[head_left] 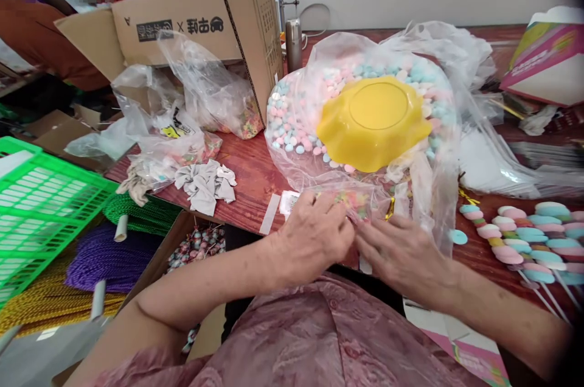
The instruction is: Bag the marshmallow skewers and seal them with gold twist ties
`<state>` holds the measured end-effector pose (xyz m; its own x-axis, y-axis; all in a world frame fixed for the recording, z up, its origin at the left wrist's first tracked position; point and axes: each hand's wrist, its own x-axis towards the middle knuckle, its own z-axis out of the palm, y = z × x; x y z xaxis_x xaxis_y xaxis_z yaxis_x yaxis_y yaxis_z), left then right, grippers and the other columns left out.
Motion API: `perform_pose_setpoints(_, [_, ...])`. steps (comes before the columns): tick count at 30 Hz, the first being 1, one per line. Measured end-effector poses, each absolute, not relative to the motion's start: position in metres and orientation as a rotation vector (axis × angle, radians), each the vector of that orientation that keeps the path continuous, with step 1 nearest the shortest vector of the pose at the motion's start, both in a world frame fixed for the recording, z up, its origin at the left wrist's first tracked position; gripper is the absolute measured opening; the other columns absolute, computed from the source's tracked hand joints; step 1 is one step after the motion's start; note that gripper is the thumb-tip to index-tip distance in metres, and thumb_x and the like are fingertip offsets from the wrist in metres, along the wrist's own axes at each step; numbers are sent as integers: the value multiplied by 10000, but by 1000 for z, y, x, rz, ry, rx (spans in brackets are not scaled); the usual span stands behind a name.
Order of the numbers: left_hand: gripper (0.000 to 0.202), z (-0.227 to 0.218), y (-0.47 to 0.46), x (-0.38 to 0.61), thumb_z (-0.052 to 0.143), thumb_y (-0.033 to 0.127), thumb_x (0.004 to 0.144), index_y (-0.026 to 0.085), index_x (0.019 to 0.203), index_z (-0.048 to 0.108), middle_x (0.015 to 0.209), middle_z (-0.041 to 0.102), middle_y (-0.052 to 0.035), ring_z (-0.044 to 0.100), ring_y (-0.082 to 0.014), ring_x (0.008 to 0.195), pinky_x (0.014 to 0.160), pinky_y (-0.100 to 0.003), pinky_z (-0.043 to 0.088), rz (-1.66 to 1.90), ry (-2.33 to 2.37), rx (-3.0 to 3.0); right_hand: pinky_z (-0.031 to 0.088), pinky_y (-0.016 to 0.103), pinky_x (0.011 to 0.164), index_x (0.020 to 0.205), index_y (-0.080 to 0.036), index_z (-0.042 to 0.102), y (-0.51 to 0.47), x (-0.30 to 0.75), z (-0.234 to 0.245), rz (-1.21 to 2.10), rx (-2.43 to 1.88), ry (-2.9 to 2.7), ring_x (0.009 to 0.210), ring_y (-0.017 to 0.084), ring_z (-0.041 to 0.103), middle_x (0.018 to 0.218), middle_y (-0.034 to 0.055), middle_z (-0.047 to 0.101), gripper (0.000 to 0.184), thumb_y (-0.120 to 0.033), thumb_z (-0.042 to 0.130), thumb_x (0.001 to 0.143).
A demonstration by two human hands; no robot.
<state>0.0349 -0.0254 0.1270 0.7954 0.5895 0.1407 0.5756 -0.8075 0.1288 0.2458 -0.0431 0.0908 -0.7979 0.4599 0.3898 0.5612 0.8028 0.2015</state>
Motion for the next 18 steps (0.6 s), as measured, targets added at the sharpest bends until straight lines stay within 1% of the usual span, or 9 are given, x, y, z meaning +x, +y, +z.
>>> perform_pose_setpoints(2, [299,123,-36,39,424,122,954,113,1109,680,1094,671,-185,603,-280,968,789,-424,472,424,995,3015,320,338,592,785,-194,609,-26,252,98,-447,-943,-2573,619,171,513,685,44,599,250,-101,418,916])
perform_pose_setpoints(5, [283,98,-40,44,483,213,960,134,1152,675,1275,572,-200,551,-302,1095,878,-474,489,685,995,2845,332,313,565,764,-194,585,-11,255,103,-298,-1117,-2321,608,161,534,673,32,594,192,-134,472,907])
perform_pose_setpoints(6, [269,88,-39,45,533,251,948,149,1141,688,1283,554,-184,533,-297,1131,923,-475,488,741,968,2700,353,299,569,773,-193,580,-10,253,102,-202,-1124,-2228,618,155,550,683,26,602,175,-131,487,908])
perform_pose_setpoints(8, [235,71,-33,47,572,285,941,190,1094,723,1201,560,-129,534,-248,1122,963,-425,494,780,909,2356,397,270,593,809,-193,580,-14,241,98,18,-1092,-2044,640,138,575,702,9,611,150,-107,509,909])
perform_pose_setpoints(10, [227,61,-25,48,545,286,961,221,1031,751,1115,560,-86,549,-204,1072,966,-378,499,763,885,2068,417,253,602,837,-200,583,-25,224,91,195,-1050,-1880,638,125,571,702,-6,600,143,-95,521,913])
perform_pose_setpoints(11, [237,58,-21,48,531,286,967,229,1023,754,1108,560,-77,549,-199,1073,984,-380,490,760,889,1970,421,251,602,838,-204,580,-31,216,88,264,-1025,-1820,635,123,563,700,-11,591,145,-97,522,917])
perform_pose_setpoints(14, [267,61,-9,43,544,332,954,240,1135,717,1158,593,-71,546,-225,1125,1048,-427,446,833,909,1709,397,248,574,812,-209,565,-52,200,79,460,-971,-1760,602,117,509,670,-23,533,160,-107,517,925])
perform_pose_setpoints(16, [362,68,-4,35,522,394,957,216,1238,664,1168,626,-92,598,-240,1065,991,-446,484,849,860,1455,387,239,561,795,-207,557,-60,197,75,612,-917,-1805,586,111,497,656,-26,527,176,-107,503,931])
perform_pose_setpoints(18, [414,77,-2,29,528,443,947,179,1232,670,1188,637,-130,635,-260,1036,941,-447,515,762,734,1315,404,228,569,781,-204,554,-62,198,70,726,-859,-1881,587,107,523,655,-24,559,192,-113,488,937])
